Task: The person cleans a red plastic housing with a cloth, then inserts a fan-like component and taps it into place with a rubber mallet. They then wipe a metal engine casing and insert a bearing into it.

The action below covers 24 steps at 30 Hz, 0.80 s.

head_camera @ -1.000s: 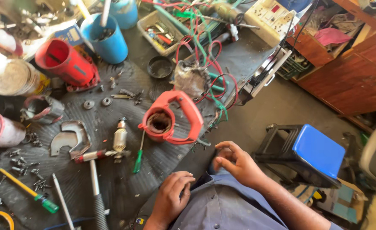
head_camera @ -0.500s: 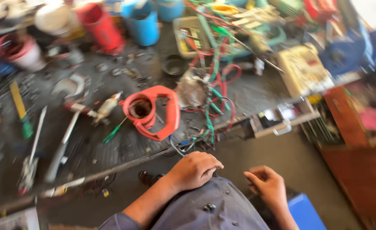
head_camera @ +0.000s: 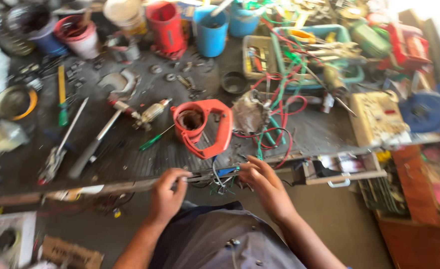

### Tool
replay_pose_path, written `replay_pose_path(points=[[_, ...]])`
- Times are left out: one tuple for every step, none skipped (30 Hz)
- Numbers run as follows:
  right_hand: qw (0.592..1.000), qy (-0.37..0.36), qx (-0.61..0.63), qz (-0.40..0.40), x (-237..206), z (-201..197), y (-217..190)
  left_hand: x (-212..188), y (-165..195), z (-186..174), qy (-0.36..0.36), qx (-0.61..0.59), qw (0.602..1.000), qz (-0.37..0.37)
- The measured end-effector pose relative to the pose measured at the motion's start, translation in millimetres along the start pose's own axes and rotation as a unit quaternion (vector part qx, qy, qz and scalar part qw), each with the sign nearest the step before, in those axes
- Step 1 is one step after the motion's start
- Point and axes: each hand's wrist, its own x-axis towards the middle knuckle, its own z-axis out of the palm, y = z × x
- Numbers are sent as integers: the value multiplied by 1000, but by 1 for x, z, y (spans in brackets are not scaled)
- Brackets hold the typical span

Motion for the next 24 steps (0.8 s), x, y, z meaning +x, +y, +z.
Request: replay_pose_path(points=[[997, 9, 77, 19, 11, 17, 0, 4, -3, -6, 3, -3, 1000, -3], [993, 27, 106, 36, 23, 33, 0, 8, -5, -10, 5, -6, 1000, -5], [988, 48, 135, 52, 33, 47, 0, 12, -8, -14, -15, -12, 1000, -21], [987, 49, 144, 58, 42, 59, 0, 15, -10, -17, -35, -18, 999, -37], [985, 50, 154, 62, 52, 71, 0, 18, -12, -21, -57, -22, 997, -52], [982, 54, 168, 63, 58, 82, 1, 20, -16, -25, -83, -29, 995, -48], [981, 76, 163, 69, 61, 91, 2, 22, -20, -28, -112, -35, 992, -45], [980, 99, 157, 75, 63, 98, 3, 23, -27, -32, -140, -43, 988, -40], [978, 123, 149, 81, 65, 104, 3, 24, -35, -34, -158, -49, 986, -31], [979, 144, 125, 78, 66, 107, 3, 25, -45, -36, -175, -57, 983, -22], [978, 164, 100, 78, 66, 110, 4, 24, -57, -39, -191, -66, 979, -13], [976, 189, 69, 82, 65, 110, 5, 23, -71, -42, -200, -56, 978, 17], [975, 205, 16, 83, 64, 110, 5, 26, -88, -42, -213, -57, 974, 51], [969, 228, -30, 84, 63, 110, 6, 31, -108, -39, -243, -71, 966, 46], [960, 245, -86, 102, 60, 110, 6, 40, -128, -30, -269, -77, 959, 41], [949, 254, -141, 123, 58, 111, 7, 49, -147, -17, -304, -75, 949, 38], [951, 247, -163, 86, 54, 113, 8, 55, -164, -1, -342, -68, 936, 37], [952, 233, -191, 47, 50, 116, 8, 61, -178, 15, -384, -61, 920, 45], [951, 246, -186, 36, 45, 120, 8, 64, -191, 23, -422, -64, 902, 56], [951, 251, -178, 29, 40, 128, 11, 65, -202, 28, -459, -69, 883, 68], [953, 251, -167, 24, 35, 136, 13, 66, -210, 29, -491, -82, 864, 79], [958, 256, -126, 11, 29, 141, 14, 69, -215, 28, -512, -95, 848, 96], [962, 260, -87, -2, 22, 142, 16, 73, -217, 29, -528, -108, 835, 110], [963, 263, -51, -15, 11, 145, 14, 80, -208, 26, -540, -118, 824, 128]])
